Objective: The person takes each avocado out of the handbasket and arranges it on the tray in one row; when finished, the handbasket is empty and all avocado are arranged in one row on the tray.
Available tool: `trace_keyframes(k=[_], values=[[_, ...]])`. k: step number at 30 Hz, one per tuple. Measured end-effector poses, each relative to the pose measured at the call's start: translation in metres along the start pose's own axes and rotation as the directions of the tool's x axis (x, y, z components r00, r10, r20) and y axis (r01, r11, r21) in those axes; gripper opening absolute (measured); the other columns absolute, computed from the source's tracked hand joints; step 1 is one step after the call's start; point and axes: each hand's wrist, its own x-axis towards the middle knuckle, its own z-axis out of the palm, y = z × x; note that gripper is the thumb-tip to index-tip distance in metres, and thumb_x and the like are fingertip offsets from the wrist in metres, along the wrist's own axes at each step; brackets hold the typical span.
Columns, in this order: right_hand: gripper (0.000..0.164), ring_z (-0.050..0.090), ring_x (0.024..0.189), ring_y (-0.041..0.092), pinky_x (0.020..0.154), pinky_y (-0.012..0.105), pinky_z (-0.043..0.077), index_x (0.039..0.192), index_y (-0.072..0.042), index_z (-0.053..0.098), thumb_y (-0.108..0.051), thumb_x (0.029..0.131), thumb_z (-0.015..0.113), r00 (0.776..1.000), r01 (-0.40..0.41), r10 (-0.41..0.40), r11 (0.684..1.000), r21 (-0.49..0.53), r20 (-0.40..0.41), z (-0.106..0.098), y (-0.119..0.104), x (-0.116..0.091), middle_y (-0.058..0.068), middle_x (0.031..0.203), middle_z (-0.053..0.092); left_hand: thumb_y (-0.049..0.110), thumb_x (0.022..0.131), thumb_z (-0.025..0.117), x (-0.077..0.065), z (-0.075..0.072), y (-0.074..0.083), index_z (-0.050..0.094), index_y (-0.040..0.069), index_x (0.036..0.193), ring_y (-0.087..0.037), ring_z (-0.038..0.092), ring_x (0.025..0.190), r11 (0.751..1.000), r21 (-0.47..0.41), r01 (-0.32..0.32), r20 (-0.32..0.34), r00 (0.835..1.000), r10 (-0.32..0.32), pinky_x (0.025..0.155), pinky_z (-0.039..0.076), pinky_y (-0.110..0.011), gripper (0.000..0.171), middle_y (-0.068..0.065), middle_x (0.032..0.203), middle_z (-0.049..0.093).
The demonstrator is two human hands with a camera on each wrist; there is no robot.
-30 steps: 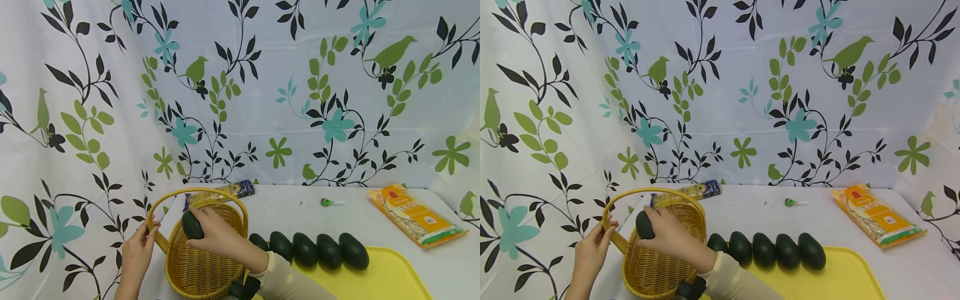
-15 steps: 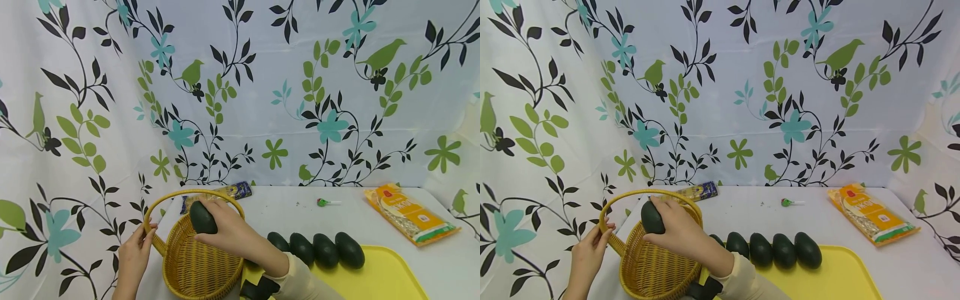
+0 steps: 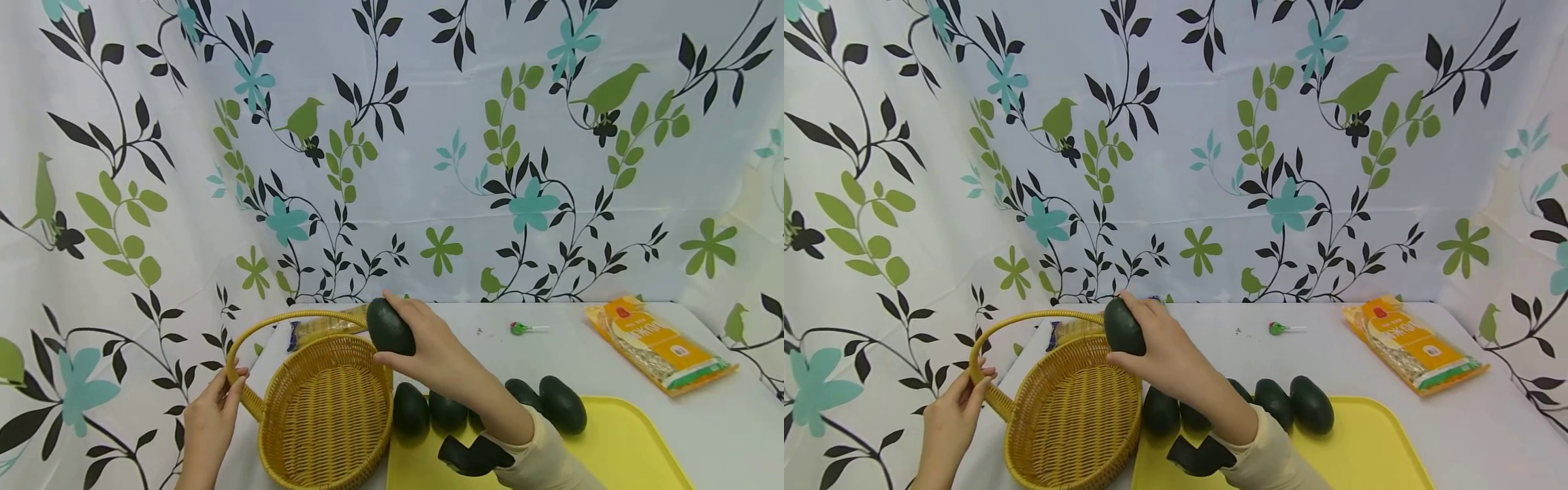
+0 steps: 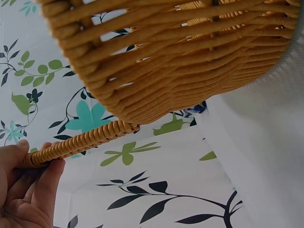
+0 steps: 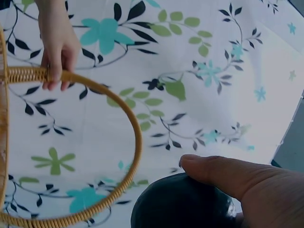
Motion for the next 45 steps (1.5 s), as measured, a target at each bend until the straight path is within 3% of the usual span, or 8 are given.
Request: trace_keyframes(k=[2,9,17,20,24,34,39,45], values=[[0.081,0.052,0.12,0.027,0.087,0.043,0.053,0.149,-0.026,0.025,-0.032,0.083,0.071,1.0,-0.005,0.005,1.0,-0.011,-0.023,-0.009,0.004,-0.003,0.008,0.144,0.042,0.011,0.09,0.063,0.0,0.0,-0.001,0.066,0.0,0.112,-0.035,0.066,0.096,1.0,-0.003,0.002,-0.001,1.0,-0.002,0.067,0.031,0.012,0.024,-0.015,0.102,0.073],[0.081,0.053,0.119,0.031,0.085,0.045,0.054,0.149,-0.021,0.026,-0.032,0.083,0.072,0.993,-0.021,0.011,0.996,-0.088,-0.118,-0.041,0.017,-0.011,0.012,0.144,0.042,0.013,0.091,0.062,0.001,0.0,0.0,0.067,0.001,0.11,-0.034,0.064,0.098,1.0,-0.021,0.01,0.003,1.0,-0.01,0.068,0.033,0.011,0.023,-0.016,0.103,0.072],[0.082,0.054,0.115,0.036,0.084,0.049,0.054,0.149,-0.017,0.027,-0.035,0.083,0.071,0.982,-0.106,0.081,0.984,-0.143,-0.173,-0.075,0.042,-0.029,0.018,0.142,0.042,0.014,0.09,0.063,0.0,0.001,0.002,0.068,0.002,0.109,-0.029,0.063,0.097,1.0,-0.015,0.012,-0.005,1.0,-0.012,0.069,0.033,0.01,0.022,-0.014,0.103,0.072],[0.083,0.055,0.11,0.037,0.081,0.049,0.055,0.15,-0.017,0.026,-0.037,0.083,0.071,0.974,-0.15,0.115,0.973,-0.175,-0.197,-0.09,0.053,-0.039,0.021,0.14,0.042,0.014,0.091,0.063,0.0,0.0,0.002,0.067,0.002,0.11,0.004,0.06,0.096,0.999,-0.036,0.02,0.0,1.0,-0.02,0.069,0.034,0.01,0.023,-0.015,0.104,0.072],[0.085,0.054,0.104,0.041,0.075,0.048,0.056,0.15,-0.018,0.025,-0.04,0.082,0.071,0.957,-0.22,0.167,0.951,-0.217,-0.238,-0.11,0.07,-0.053,0.025,0.138,0.042,0.014,0.091,0.062,0.0,0.001,0.001,0.065,0.001,0.114,0.036,0.033,0.087,0.997,-0.073,0.024,0.008,1.0,-0.023,0.069,0.035,0.009,0.027,-0.017,0.104,0.071],[0.088,0.047,0.103,0.048,0.072,0.055,0.053,0.151,-0.012,0.018,-0.037,0.084,0.069,0.914,-0.332,0.24,0.907,-0.261,-0.327,-0.152,0.111,-0.085,0.036,0.138,0.035,0.016,0.091,0.063,-0.002,0.001,-0.002,0.067,0.003,0.11,0.036,0.033,0.086,0.999,-0.041,0.026,0.004,1.0,-0.026,0.068,0.035,0.009,0.024,-0.016,0.104,0.072],[0.09,0.043,0.108,0.051,0.073,0.057,0.049,0.152,-0.012,0.014,-0.038,0.084,0.068,0.894,-0.376,0.269,0.885,-0.273,-0.359,-0.162,0.123,-0.097,0.038,0.138,0.034,0.013,0.089,0.064,-0.002,0.001,-0.003,0.067,0.001,0.11,0.038,0.031,0.086,0.999,-0.052,-0.003,-0.005,1.0,0.002,0.068,0.033,0.01,0.024,-0.017,0.103,0.072],[0.091,0.04,0.111,0.055,0.076,0.064,0.045,0.152,-0.01,0.011,-0.04,0.086,0.066,0.886,-0.406,0.299,0.87,-0.281,-0.355,-0.168,0.136,-0.105,0.04,0.139,0.031,0.015,0.091,0.062,-0.001,0.002,0.0,0.066,0.002,0.113,0.037,0.032,0.086,0.998,-0.058,0.034,0.019,0.999,-0.033,0.068,0.035,0.01,0.025,-0.016,0.105,0.071]])
